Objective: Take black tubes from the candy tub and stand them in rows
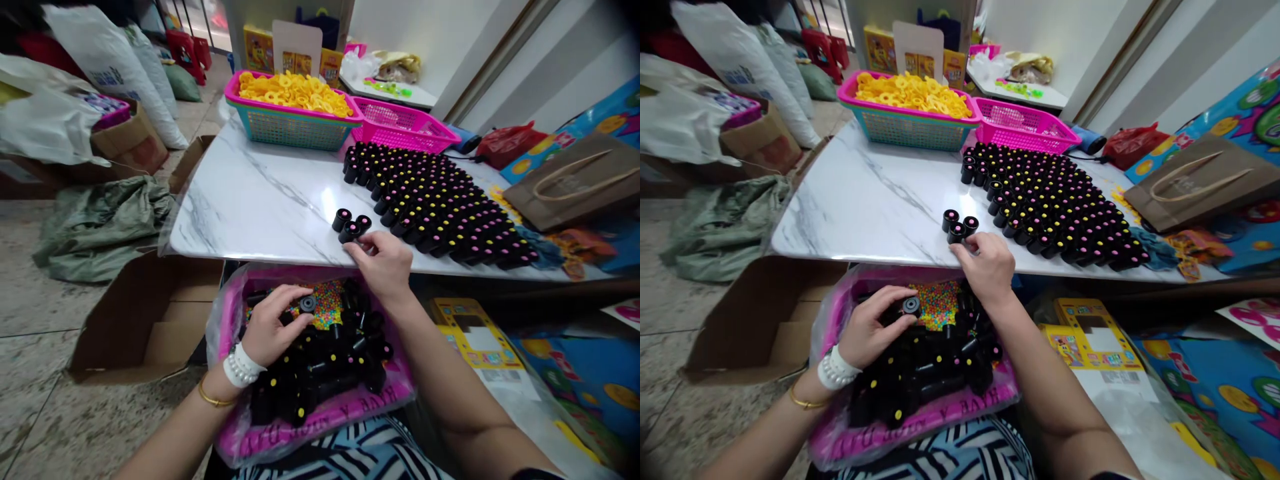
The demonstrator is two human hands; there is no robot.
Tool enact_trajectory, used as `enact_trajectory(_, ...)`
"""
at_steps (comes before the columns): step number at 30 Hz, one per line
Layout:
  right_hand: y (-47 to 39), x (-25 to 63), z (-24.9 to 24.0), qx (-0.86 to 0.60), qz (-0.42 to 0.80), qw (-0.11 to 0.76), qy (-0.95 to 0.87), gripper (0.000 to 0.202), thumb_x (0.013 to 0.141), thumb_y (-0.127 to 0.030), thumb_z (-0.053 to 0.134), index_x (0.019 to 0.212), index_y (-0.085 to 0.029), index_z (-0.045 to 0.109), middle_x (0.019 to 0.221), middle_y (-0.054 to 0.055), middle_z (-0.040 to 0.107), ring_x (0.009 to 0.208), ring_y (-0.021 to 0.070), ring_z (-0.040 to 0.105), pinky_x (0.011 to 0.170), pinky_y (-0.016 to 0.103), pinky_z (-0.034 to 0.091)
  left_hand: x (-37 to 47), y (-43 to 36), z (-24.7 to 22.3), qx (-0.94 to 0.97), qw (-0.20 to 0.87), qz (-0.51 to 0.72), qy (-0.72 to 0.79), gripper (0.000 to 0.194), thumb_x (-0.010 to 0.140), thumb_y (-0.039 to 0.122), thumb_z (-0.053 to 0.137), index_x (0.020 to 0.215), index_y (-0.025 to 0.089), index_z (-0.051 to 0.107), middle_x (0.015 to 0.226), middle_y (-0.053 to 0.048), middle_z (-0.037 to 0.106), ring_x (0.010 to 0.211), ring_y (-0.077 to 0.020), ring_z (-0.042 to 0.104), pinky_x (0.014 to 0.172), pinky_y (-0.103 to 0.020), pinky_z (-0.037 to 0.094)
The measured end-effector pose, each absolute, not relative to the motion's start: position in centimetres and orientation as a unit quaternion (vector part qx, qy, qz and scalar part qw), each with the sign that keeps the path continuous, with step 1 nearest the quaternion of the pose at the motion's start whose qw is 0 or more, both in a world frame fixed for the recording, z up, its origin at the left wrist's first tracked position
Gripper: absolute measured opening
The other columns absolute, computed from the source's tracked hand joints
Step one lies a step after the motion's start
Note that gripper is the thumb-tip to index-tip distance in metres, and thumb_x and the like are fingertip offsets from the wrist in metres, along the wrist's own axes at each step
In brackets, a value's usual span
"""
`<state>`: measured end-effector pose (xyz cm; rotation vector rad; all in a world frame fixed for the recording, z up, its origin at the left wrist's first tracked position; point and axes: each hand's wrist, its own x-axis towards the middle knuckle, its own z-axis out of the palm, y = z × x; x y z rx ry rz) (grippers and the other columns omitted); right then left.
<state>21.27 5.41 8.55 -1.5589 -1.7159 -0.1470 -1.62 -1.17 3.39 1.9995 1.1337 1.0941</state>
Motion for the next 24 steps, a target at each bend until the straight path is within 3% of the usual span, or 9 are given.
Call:
enact_trajectory(3, 2.4, 20.4, 7.8, -0.576, -0.048, 0.418, -0.701, 0.019, 0.084, -0.034, 0.066, 0.071, -0.020, 0.065, 0.065, 0.001, 0.062, 0.067, 0.0163, 0.059, 0.070, 0.031, 0.048, -1.8, -1.2, 3.3, 0.717, 0.332, 0.399, 0.465, 0.031, 0.081, 0.029, 0.069, 0.110, 0.019, 0.065, 0.095, -0.005, 0.068, 0.081, -0.0162, 0.064, 0.075, -0.030, 0.052)
enact_trajectory(5, 0.0, 19.6, 7.0, -0.539, 0.036, 0.392, -0.745, 0.009, 0.085, -0.029, 0.065, 0.087, -0.021, 0.068, 0.079, 0.003, 0.070, 0.077, 0.0176, 0.064, 0.077, 0.032, 0.052, -1.9, -1.1, 3.2, 0.688, 0.371, 0.396, 0.482, 0.034, 0.080, 0.032, 0.070, 0.110, 0.018, 0.065, 0.090, -0.004, 0.069, 0.075, -0.0153, 0.063, 0.070, -0.028, 0.052)
enact_trajectory(8, -2.3, 18.7, 5.4, -0.454, 0.195, 0.309, -0.813, 0.037, 0.087, -0.020, 0.059, 0.124, -0.019, 0.058, 0.118, 0.008, 0.068, 0.106, 0.0186, 0.065, 0.094, 0.032, 0.051, -1.7, -1.0, 2.8, 0.651, 0.443, 0.389, 0.478, 0.036, 0.078, 0.036, 0.070, 0.108, 0.016, 0.065, 0.088, -0.004, 0.071, 0.073, -0.0153, 0.065, 0.068, -0.026, 0.053)
enact_trajectory(11, -2.5, 18.6, 3.8, -0.391, 0.263, 0.262, -0.842, 0.055, 0.088, -0.017, 0.055, 0.141, -0.019, 0.041, 0.136, 0.010, 0.058, 0.122, 0.0176, 0.058, 0.102, 0.031, 0.048, -1.1, -1.1, 2.4, 0.655, 0.456, 0.350, 0.491, 0.032, 0.079, 0.040, 0.069, 0.099, 0.016, 0.066, 0.081, -0.003, 0.072, 0.069, -0.0147, 0.065, 0.065, -0.025, 0.051)
enact_trajectory(14, -1.6, 19.0, 3.0, -0.412, 0.262, 0.214, -0.846, 0.050, 0.088, -0.023, 0.057, 0.137, -0.020, 0.045, 0.127, 0.009, 0.064, 0.108, 0.0190, 0.066, 0.092, 0.031, 0.053, -0.8, -1.0, 2.1, 0.704, 0.378, 0.307, 0.517, 0.024, 0.085, 0.040, 0.062, 0.091, 0.016, 0.068, 0.074, -0.002, 0.071, 0.066, -0.0146, 0.064, 0.067, -0.026, 0.049)
enact_trajectory(16, -0.9, 19.1, 2.9, -0.473, 0.235, 0.121, -0.840, 0.041, 0.088, -0.033, 0.060, 0.125, -0.016, 0.055, 0.102, 0.012, 0.072, 0.088, 0.0237, 0.071, 0.078, 0.034, 0.056, -1.0, -0.8, 2.0, 0.750, 0.292, 0.283, 0.522, 0.025, 0.089, 0.039, 0.058, 0.088, 0.016, 0.069, 0.078, -0.005, 0.072, 0.073, -0.0180, 0.065, 0.074, -0.031, 0.049)
enact_trajectory(19, 0.2, 19.0, 3.1, -0.560, 0.173, -0.017, -0.810, 0.051, 0.084, -0.053, 0.063, 0.109, -0.008, 0.062, 0.072, 0.014, 0.071, 0.070, 0.0307, 0.070, 0.066, 0.039, 0.054, -1.7, -0.4, 1.6, 0.796, 0.166, 0.226, 0.536, 0.029, 0.090, 0.040, 0.055, 0.090, 0.014, 0.069, 0.086, -0.010, 0.070, 0.089, -0.0256, 0.063, 0.086, -0.040, 0.046)
enact_trajectory(21, 1.1, 19.2, 3.2, -0.543, 0.187, -0.017, -0.818, 0.053, 0.085, -0.053, 0.062, 0.114, -0.008, 0.061, 0.075, 0.013, 0.071, 0.072, 0.0288, 0.070, 0.068, 0.038, 0.054, -2.3, -0.3, 1.4, 0.809, 0.121, 0.174, 0.548, 0.029, 0.090, 0.038, 0.054, 0.092, 0.013, 0.070, 0.089, -0.013, 0.069, 0.095, -0.0292, 0.061, 0.088, -0.044, 0.044)
enact_trajectory(24, 2.4, 20.0, 3.1, -0.433, 0.245, 0.051, -0.866, 0.046, 0.087, -0.032, 0.064, 0.128, -0.014, 0.055, 0.107, 0.013, 0.070, 0.098, 0.0235, 0.067, 0.087, 0.034, 0.052, -2.9, -0.3, 1.2, 0.828, 0.107, 0.125, 0.536, 0.026, 0.089, 0.032, 0.052, 0.094, 0.015, 0.072, 0.093, -0.014, 0.068, 0.102, -0.0308, 0.057, 0.092, -0.047, 0.042)
